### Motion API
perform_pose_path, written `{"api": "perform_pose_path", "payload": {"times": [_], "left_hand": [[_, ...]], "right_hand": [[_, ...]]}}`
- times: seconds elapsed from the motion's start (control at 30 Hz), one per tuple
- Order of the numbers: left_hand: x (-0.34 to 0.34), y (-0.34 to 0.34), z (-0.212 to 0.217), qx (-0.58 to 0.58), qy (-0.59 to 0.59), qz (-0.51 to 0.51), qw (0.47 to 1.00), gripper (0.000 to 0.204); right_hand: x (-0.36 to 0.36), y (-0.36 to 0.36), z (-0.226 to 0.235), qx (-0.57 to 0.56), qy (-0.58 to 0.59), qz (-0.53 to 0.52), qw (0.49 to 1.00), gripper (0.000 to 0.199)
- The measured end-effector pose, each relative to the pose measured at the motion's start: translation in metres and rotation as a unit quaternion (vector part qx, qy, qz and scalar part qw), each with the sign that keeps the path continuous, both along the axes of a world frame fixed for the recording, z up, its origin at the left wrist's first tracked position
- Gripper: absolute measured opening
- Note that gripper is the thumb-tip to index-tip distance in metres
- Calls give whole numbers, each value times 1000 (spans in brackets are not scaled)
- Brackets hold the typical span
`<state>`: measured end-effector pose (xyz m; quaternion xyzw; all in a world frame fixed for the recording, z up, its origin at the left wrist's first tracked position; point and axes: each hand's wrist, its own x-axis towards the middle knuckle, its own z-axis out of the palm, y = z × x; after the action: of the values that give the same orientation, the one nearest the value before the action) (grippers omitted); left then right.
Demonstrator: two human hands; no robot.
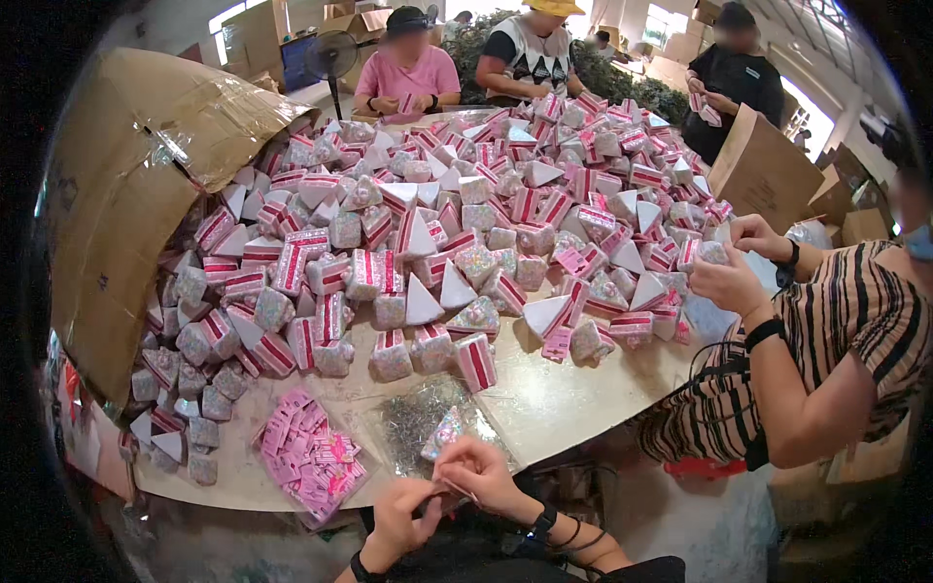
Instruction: Assembling and packaging small foam cake-slice decorations.
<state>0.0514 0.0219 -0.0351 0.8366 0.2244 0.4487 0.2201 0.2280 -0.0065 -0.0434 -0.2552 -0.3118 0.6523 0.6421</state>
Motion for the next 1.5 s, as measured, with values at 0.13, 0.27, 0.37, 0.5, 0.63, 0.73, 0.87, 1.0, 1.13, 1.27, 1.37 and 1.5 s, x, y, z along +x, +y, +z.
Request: {"api": "perform_pose_path", "payload": {"times": [0.13,0.27,0.37,0.5,0.63,0.73,0.87,1.0,1.13,1.27,1.37,1.5], "left_hand": [[0,2,6,12,-5,37,999,44],[-6,5,5,42,10,34,999,36],[-9,5,3,49,26,40,998,33],[-7,10,7,43,55,49,996,32],[-1,19,13,34,69,41,996,26],[0,16,9,38,82,43,995,28],[8,21,19,69,89,24,993,30],[11,24,16,71,117,6,991,37],[12,28,19,54,92,1,994,29],[11,28,20,54,76,22,995,25],[6,30,13,59,71,37,995,28],[-1,32,7,42,50,51,997,26]], "right_hand": [[1,-6,-1,-14,-32,13,999,10],[1,-5,-7,90,-187,-12,978,10],[0,-1,-6,89,-198,-20,976,8],[7,-3,-4,50,-230,-2,972,4],[30,8,4,78,-352,63,931,4],[43,17,29,85,-441,113,886,3],[60,23,36,72,-485,165,856,7],[65,25,41,83,-514,166,838,10],[63,24,42,102,-499,145,848,11],[56,19,48,120,-519,112,839,10],[55,20,39,131,-510,131,840,13],[53,20,40,133,-478,160,853,11]]}}
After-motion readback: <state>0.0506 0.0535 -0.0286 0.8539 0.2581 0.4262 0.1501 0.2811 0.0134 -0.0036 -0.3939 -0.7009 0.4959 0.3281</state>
